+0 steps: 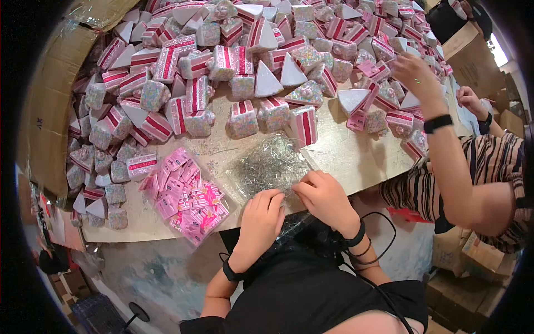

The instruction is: Assembling and packaging small foam cake-slice decorations.

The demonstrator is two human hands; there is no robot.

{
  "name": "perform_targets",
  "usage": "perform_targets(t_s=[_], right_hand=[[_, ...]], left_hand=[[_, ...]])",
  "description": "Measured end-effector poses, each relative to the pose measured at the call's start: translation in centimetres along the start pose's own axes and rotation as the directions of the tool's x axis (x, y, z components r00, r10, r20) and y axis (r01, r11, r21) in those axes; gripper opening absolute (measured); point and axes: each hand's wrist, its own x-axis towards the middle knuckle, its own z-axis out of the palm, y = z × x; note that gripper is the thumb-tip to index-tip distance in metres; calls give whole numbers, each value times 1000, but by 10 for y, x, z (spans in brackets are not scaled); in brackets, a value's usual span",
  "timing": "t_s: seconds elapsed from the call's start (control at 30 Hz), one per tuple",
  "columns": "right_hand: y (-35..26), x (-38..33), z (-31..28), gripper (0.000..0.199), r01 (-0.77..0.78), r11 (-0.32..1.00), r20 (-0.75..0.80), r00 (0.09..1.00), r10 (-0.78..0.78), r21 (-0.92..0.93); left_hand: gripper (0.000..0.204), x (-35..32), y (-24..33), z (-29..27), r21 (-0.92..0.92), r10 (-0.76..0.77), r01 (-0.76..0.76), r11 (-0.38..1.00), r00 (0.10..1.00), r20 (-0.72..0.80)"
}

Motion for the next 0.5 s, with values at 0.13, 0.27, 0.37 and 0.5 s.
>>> perform_targets(t_s=[0.13, 0.27, 0.37, 0.5], right_hand=[[-4, -3, -6, 18, 2, 999, -77, 997, 1, 36], [-10, 0, -10, 23, 63, 998, -188, 981, -56, 29], [-9, -2, -10, 23, 93, 994, -126, 988, -85, 61], [-10, -7, -3, 22, 143, 959, -38, 990, -138, 245]], left_hand=[[35, 1, 0, -2, 9, 0, 0, 1000, 1000, 6], [32, 0, 5, -2, 20, -16, 16, 1000, 999, -29], [31, 0, 3, 0, -18, -18, 17, 1000, 996, -93], [25, -6, 0, -1, -11, 21, -22, 1000, 997, -71]])
